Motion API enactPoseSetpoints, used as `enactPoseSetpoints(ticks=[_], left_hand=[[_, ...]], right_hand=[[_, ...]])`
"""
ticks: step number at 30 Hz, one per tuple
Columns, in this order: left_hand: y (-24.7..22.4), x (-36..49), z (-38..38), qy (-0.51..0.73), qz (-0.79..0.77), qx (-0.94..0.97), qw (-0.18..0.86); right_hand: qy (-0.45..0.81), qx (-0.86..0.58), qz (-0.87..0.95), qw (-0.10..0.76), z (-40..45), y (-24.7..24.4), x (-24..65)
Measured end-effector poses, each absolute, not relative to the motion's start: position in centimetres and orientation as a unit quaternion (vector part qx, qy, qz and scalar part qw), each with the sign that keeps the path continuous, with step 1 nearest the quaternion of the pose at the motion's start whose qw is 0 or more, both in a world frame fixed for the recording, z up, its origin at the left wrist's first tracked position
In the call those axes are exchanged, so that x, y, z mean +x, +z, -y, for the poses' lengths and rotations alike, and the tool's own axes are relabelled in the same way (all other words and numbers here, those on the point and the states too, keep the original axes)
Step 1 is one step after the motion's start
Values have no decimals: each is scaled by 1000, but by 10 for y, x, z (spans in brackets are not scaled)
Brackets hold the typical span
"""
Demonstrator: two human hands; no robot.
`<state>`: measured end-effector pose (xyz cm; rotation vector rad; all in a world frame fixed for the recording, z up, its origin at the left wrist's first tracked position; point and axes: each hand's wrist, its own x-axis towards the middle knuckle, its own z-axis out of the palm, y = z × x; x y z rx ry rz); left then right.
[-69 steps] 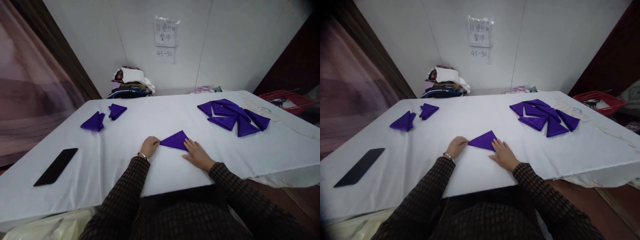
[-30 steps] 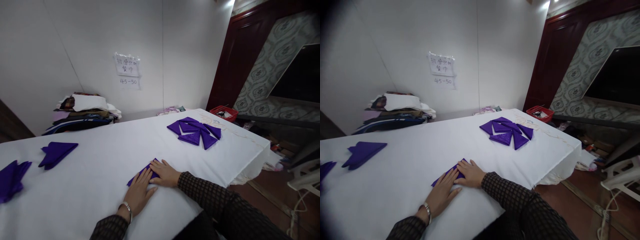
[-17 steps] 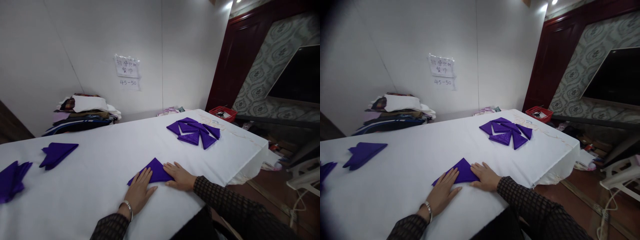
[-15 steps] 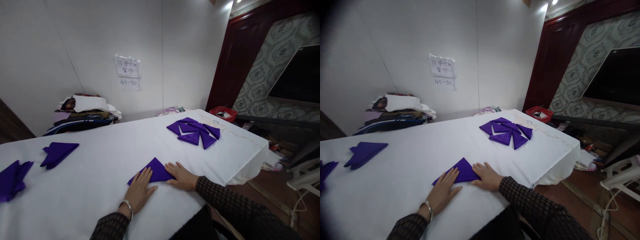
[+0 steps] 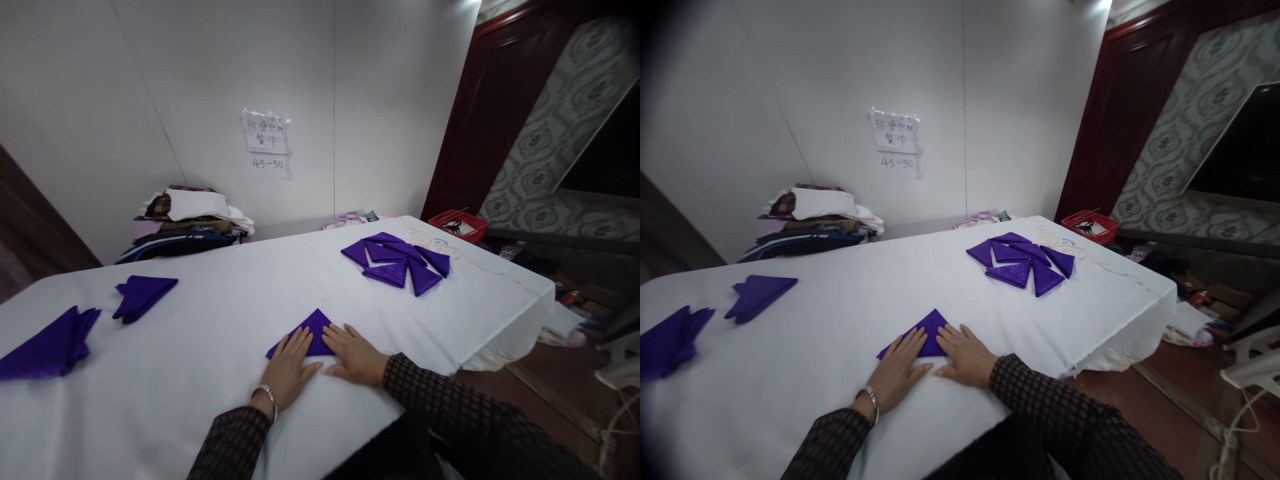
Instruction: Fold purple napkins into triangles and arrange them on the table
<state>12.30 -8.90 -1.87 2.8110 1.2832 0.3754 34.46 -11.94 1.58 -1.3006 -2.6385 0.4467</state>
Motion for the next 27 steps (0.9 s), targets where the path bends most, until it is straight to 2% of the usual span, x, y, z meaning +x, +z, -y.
enactPoseSetpoints(ticks=[10,13,17,27], left_hand=[[-26,120,86,148,-398,905,14],[-26,120,85,148,-399,905,15],[-23,121,85,130,-407,904,17],[-24,123,87,133,-402,906,24]], right_hand=[[183,-486,851,73,139,32,381],[155,-498,847,98,133,44,371],[116,-446,879,125,117,55,338],[146,-438,882,93,92,24,309]])
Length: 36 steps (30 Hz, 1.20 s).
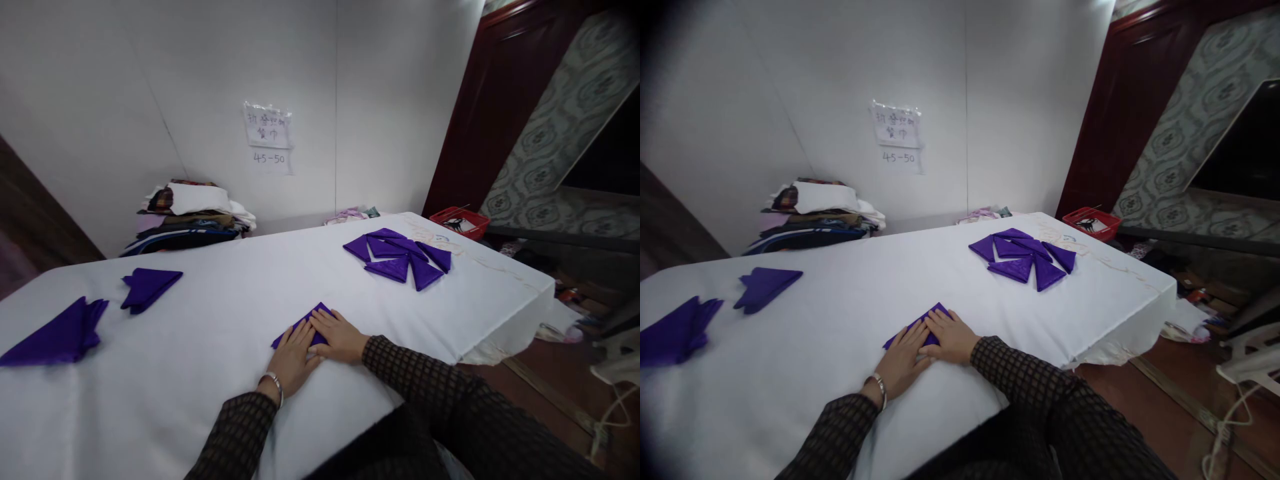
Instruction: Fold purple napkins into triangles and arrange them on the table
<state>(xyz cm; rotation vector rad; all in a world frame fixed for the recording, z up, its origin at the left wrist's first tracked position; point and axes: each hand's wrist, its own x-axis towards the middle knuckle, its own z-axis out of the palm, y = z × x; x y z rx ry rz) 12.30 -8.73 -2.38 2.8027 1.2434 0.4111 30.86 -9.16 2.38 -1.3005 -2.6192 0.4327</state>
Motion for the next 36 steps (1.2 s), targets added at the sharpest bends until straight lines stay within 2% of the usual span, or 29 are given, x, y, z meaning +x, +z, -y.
enactPoseSetpoints(ticks=[8,18,24,32,36], left_hand=[[-14,119,93,116,-417,901,37],[-2,79,106,99,-533,837,70],[-3,57,105,171,-626,756,88],[-2,64,105,299,-527,791,86],[1,69,101,313,-509,798,76]], right_hand=[[140,-440,883,87,93,23,310],[116,-433,890,77,91,15,313],[104,-435,892,68,89,7,314],[80,-429,896,77,87,0,316],[78,-430,896,79,88,0,316]])
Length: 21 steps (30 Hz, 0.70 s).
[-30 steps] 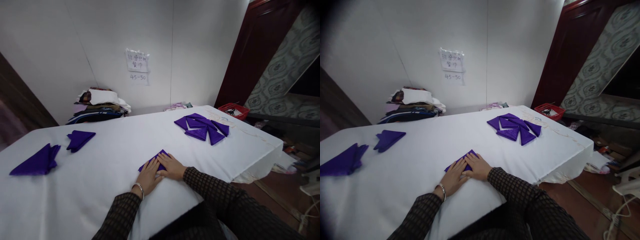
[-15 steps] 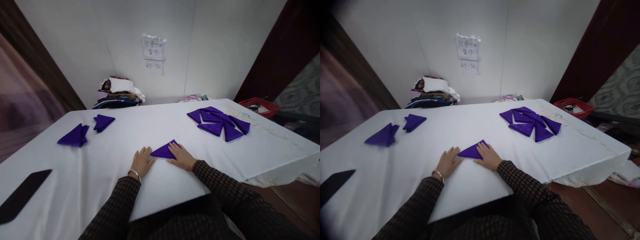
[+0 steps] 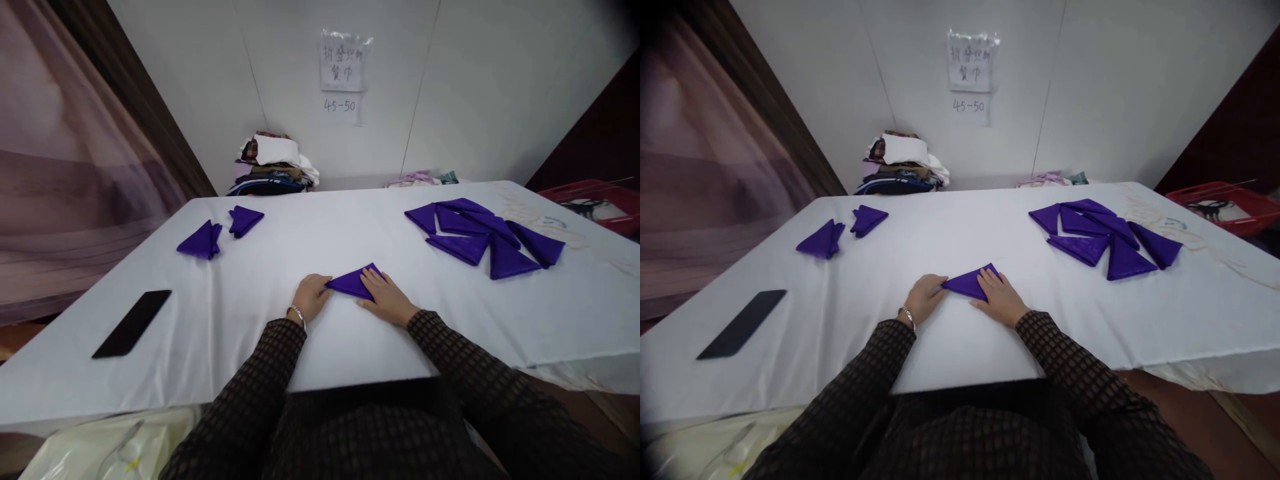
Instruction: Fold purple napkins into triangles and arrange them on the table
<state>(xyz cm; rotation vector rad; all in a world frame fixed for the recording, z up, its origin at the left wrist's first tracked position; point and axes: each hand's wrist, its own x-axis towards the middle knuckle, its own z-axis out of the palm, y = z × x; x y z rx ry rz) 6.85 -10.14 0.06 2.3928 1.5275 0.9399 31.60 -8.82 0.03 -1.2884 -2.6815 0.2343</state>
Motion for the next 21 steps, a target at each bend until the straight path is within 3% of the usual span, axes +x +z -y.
enactPoseSetpoints(ticks=[10,16,21], left_hand=[[-1,67,99,288,-553,779,62],[6,74,106,333,-562,757,24],[12,105,118,212,-461,862,12]], right_hand=[[84,-432,895,77,89,1,316],[77,-432,895,80,89,1,315],[75,-433,893,92,89,1,314]])
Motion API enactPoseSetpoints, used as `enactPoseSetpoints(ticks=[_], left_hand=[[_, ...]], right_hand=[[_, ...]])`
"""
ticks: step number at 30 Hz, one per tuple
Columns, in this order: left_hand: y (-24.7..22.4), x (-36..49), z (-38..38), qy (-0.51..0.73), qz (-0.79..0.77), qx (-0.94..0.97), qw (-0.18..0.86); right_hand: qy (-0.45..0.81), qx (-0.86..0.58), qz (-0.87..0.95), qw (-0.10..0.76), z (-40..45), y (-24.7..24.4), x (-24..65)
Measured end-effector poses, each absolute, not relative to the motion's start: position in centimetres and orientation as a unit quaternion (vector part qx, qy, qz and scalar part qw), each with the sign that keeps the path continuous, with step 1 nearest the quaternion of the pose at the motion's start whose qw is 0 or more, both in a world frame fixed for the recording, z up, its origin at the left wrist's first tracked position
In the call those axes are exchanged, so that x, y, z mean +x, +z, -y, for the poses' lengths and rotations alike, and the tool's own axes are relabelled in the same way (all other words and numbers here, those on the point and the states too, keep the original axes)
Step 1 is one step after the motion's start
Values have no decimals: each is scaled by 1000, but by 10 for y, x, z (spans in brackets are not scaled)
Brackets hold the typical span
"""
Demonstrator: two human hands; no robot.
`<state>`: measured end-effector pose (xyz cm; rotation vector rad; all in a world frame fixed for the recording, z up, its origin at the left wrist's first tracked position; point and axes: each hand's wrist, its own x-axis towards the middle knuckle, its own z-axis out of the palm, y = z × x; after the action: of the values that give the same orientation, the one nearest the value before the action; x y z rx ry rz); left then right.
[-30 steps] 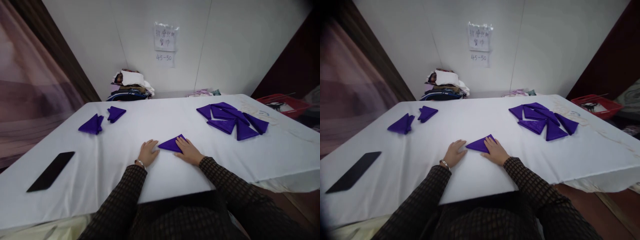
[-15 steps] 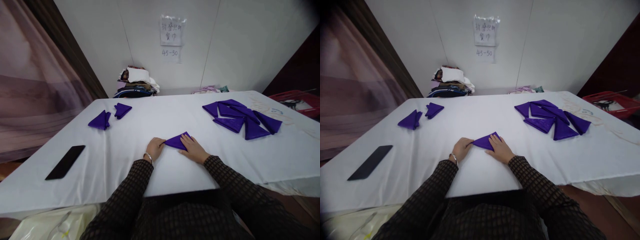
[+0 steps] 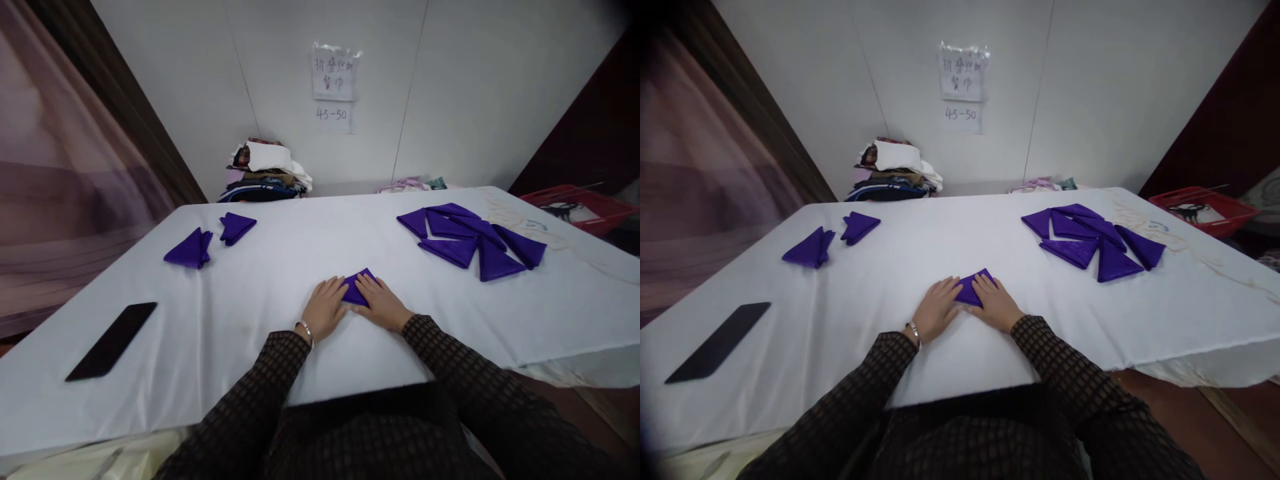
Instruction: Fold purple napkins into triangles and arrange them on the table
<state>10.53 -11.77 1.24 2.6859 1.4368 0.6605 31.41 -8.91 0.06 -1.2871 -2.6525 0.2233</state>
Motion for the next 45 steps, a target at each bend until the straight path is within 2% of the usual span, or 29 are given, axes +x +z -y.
enactPoseSetpoints(ticks=[3,6,20,26,32,37,45], left_hand=[[7,114,119,133,-462,877,16],[-2,112,116,106,-469,877,16],[-4,102,104,112,-497,860,30],[-1,101,96,130,-559,819,-15],[-7,122,91,145,-463,874,-27],[-14,125,86,103,-479,872,8],[-16,123,86,102,-481,871,7]], right_hand=[[77,-433,893,97,90,2,313],[82,-433,892,100,91,4,313],[114,-431,887,123,93,17,311],[109,-425,889,127,94,18,311],[89,-424,891,132,92,13,310],[85,-421,893,135,91,9,311],[106,-428,890,118,91,14,311]])
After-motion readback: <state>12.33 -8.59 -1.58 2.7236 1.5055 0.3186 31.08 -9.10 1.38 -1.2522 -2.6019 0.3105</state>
